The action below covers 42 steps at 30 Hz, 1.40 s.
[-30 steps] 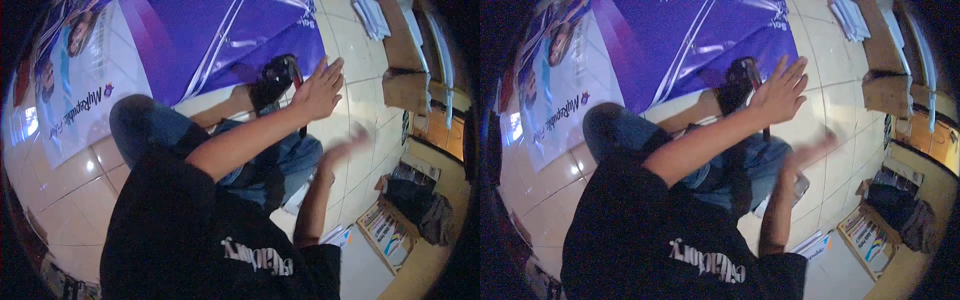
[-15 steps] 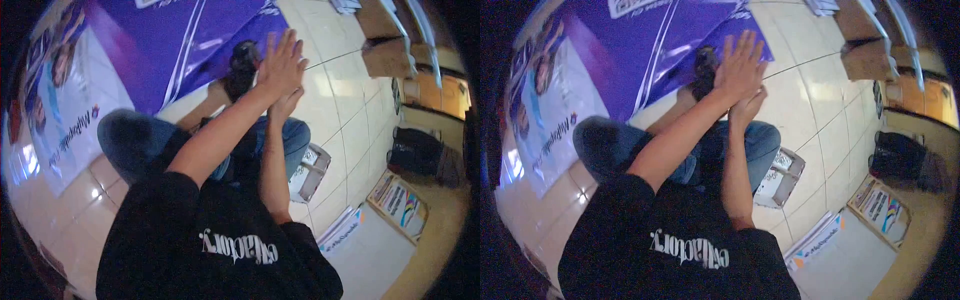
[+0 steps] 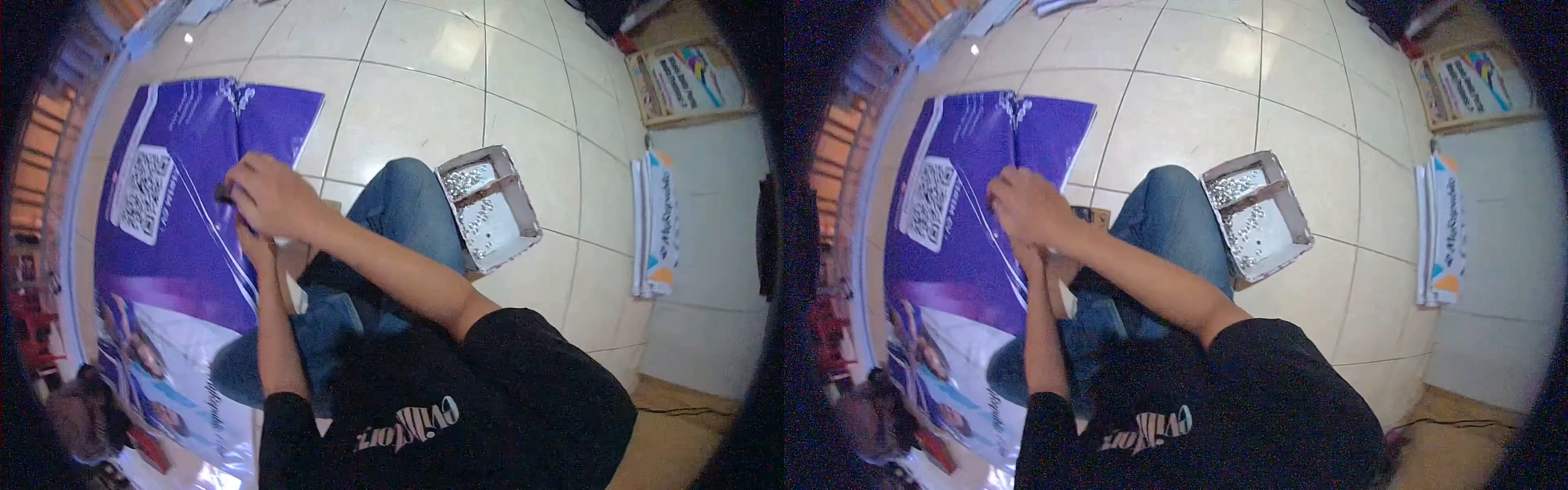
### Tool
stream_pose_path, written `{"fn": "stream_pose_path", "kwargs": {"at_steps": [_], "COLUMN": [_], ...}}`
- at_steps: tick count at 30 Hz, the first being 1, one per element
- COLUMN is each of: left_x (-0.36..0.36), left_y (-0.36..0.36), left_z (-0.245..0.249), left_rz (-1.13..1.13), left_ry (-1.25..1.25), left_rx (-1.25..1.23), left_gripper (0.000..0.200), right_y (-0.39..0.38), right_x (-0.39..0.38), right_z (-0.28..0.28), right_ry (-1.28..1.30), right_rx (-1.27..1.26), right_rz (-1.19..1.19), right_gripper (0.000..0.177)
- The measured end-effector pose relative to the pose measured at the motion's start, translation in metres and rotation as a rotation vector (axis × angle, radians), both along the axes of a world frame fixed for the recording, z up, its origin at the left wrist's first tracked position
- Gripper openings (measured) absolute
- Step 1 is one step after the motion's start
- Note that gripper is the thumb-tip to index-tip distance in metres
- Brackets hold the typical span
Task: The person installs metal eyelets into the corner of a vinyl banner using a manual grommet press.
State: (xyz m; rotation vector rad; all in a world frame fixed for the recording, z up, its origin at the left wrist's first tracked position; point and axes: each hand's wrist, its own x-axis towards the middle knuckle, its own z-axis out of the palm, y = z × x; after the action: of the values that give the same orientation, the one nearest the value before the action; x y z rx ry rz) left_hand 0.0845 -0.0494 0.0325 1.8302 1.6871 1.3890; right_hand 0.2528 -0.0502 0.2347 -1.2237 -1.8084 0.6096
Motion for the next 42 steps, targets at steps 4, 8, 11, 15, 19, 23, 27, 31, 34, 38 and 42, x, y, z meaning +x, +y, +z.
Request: {"fn": "stream_pose_path", "kwargs": {"at_steps": [4, 8, 11, 15, 19, 23, 27, 31, 34, 38, 42], "left_x": [0.019, -0.014, -0.025, -0.065, -0.105, -0.092, -0.080, -0.063, -0.056, -0.064, -0.067], "left_y": [-0.007, 0.000, 0.012, 0.040, 0.061, 0.057, 0.033, 0.008, -0.003, 0.007, 0.010], "left_z": [-0.023, -0.046, -0.005, -0.025, -0.082, -0.037, -0.019, -0.020, -0.007, 0.009, -0.020], "left_rz": [-0.263, -0.127, -0.152, 0.077, 0.355, 0.515, 0.288, 0.055, 0.028, -0.072, -0.025], "left_ry": [-0.485, 0.435, 0.458, 0.072, -0.203, 0.154, 0.341, 0.389, 0.543, 0.617, 0.621], "left_rx": [-0.236, -0.162, -0.514, -0.514, -0.577, -0.567, -0.535, -0.773, -0.767, -0.898, -0.802], "left_gripper": [0.040, 0.028, 0.028, 0.023, 0.029, 0.024, 0.028, 0.039, 0.044, 0.045, 0.022], "right_y": [-0.044, -0.092, -0.129, -0.192, -0.193, -0.191, -0.184, -0.174, -0.129, -0.035, 0.058], "right_x": [0.051, 0.169, 0.279, 0.346, 0.320, 0.304, 0.287, 0.317, 0.303, 0.192, 0.077], "right_z": [0.016, -0.036, -0.120, -0.219, -0.231, -0.227, -0.192, -0.164, -0.132, -0.085, -0.127], "right_ry": [0.418, 0.292, -0.034, -0.425, -0.480, -0.524, -0.537, -0.455, 0.064, 0.398, 0.422], "right_rx": [0.157, -0.115, -0.458, -0.930, -0.952, -0.923, -0.875, -0.752, -0.649, -0.549, -0.674], "right_rz": [0.065, -0.282, -0.507, -0.188, -0.242, -0.309, -0.309, -0.243, -0.389, -0.331, 0.034], "right_gripper": [0.022, 0.011, 0.024, 0.028, 0.020, 0.025, 0.019, 0.021, 0.015, 0.013, 0.028]}}
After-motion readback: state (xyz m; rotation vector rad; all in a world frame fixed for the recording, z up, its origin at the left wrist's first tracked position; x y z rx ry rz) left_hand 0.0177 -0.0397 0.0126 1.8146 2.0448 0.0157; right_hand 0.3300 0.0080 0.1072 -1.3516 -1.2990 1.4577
